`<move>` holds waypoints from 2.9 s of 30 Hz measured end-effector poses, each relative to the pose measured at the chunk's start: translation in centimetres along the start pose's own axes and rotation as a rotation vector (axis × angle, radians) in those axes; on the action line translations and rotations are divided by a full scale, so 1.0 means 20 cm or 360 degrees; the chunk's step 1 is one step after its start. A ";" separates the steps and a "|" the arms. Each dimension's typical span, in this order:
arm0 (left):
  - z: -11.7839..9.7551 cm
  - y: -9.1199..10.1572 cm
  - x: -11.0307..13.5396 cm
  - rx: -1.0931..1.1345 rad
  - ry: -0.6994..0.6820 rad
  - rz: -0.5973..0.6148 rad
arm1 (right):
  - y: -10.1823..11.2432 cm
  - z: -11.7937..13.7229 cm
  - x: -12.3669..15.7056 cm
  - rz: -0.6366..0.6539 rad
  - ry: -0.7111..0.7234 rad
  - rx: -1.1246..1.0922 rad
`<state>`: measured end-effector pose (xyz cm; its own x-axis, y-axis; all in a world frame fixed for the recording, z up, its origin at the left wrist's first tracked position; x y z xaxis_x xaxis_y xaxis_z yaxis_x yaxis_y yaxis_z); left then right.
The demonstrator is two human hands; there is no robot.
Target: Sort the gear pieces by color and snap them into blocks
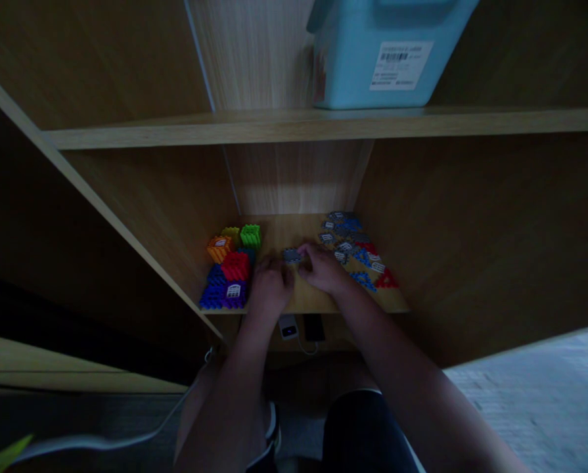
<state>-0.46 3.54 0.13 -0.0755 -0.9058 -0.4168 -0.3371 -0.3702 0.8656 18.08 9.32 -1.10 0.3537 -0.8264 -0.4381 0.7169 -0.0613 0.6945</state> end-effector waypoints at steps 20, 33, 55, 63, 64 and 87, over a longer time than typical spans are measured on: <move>0.00 0.00 0.00 -0.0079 -0.0025 0.0003 | -0.01 -0.03 0.00 -0.0020 0.0021 -0.0034; 0.01 -0.03 0.00 -0.0169 -0.0028 -0.0015 | 0.00 0.00 0.00 -0.0011 0.0030 -0.0040; 0.00 -0.02 0.01 -0.0191 0.0056 0.0041 | 0.02 0.04 0.00 -0.0529 -0.0430 0.0563; 0.01 -0.04 0.01 -0.0143 0.0032 -0.0053 | 0.02 0.00 0.00 -0.0541 -0.0187 0.0268; 0.01 -0.05 0.01 -0.0140 0.0030 -0.0062 | 0.02 0.00 0.01 -0.0615 -0.0239 0.0321; 0.01 -0.02 0.02 -0.0047 0.0044 -0.0148 | 0.06 0.02 -0.01 -0.0581 -0.0256 -0.0114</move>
<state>-0.51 3.44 -0.49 -0.0191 -0.8725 -0.4882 -0.3136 -0.4584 0.8316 18.63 9.27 -0.05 -0.0264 -0.8349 -0.5497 0.8202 -0.3325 0.4655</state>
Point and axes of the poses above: each hand's wrist, its own x-axis away from the middle knuckle, its own y-axis out of the back of the hand, z = x × y, the point moved 1 cm from there along -x, towards the middle knuckle, and after that the axes turned 9 degrees about -x, right-handed, at the moved point
